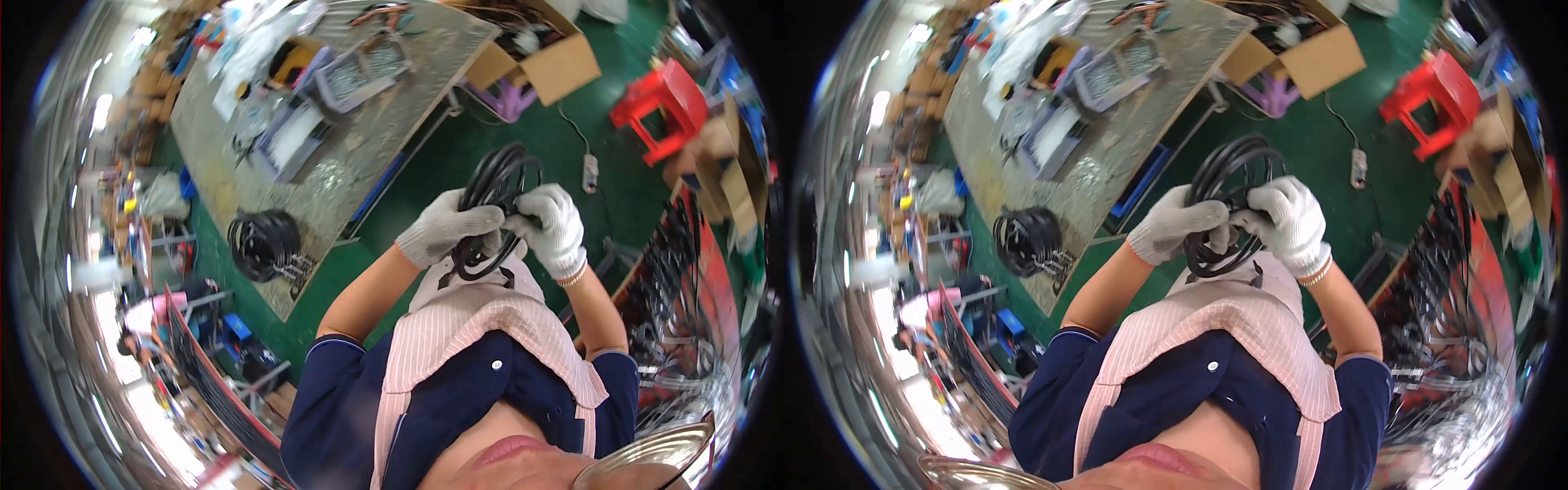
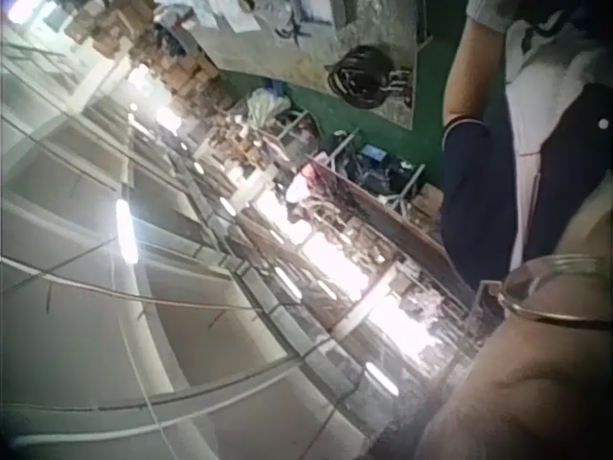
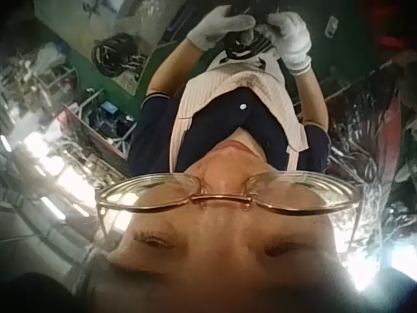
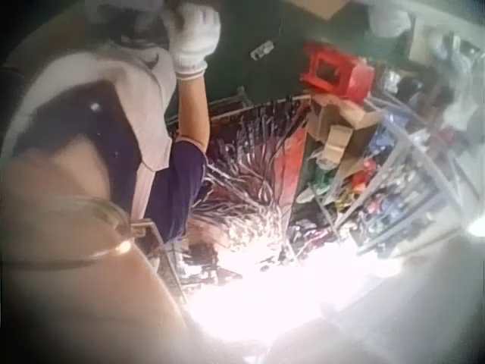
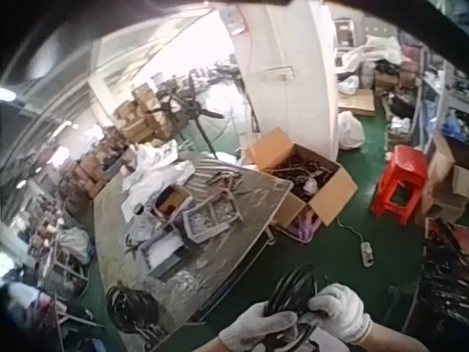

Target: The person bundles black electrical cables by securing them with zip ties, then trims the excess zip tie material with wire cutters.

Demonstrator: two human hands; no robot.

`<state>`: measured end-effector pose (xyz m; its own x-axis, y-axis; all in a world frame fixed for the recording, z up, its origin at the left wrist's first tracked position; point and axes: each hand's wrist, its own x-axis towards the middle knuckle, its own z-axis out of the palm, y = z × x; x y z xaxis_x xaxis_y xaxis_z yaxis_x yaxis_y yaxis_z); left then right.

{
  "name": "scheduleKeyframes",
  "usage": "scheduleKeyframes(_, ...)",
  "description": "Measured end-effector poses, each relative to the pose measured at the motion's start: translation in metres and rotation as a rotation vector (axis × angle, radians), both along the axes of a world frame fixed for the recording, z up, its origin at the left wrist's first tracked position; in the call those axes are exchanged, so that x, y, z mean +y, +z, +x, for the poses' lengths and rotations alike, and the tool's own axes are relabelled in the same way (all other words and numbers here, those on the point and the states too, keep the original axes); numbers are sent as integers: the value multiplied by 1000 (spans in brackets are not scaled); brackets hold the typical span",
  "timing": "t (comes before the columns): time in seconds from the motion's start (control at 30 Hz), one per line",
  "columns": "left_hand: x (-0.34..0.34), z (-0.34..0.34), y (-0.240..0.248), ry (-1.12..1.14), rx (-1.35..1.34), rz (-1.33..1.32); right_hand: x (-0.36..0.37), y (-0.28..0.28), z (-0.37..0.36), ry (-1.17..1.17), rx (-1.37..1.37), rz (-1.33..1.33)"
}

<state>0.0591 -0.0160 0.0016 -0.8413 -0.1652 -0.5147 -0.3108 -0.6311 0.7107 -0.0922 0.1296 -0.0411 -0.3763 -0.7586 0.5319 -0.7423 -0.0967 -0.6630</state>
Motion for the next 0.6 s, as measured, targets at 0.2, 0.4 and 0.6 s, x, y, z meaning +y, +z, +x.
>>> scheduleKeyframes(0.2, -20, 58, -3, 123, -23, -34, -48, -30, 42, 222, -340, 55)
scheduleKeyframes(0.4, -61, 106, 17, -113, -220, -503, -120, -31, 55, 431, 130, -151)
scheduleKeyframes(0.6, -96, 150, 31, -425, -274, -1348, -211, 37, 96, 820, 392, -155)
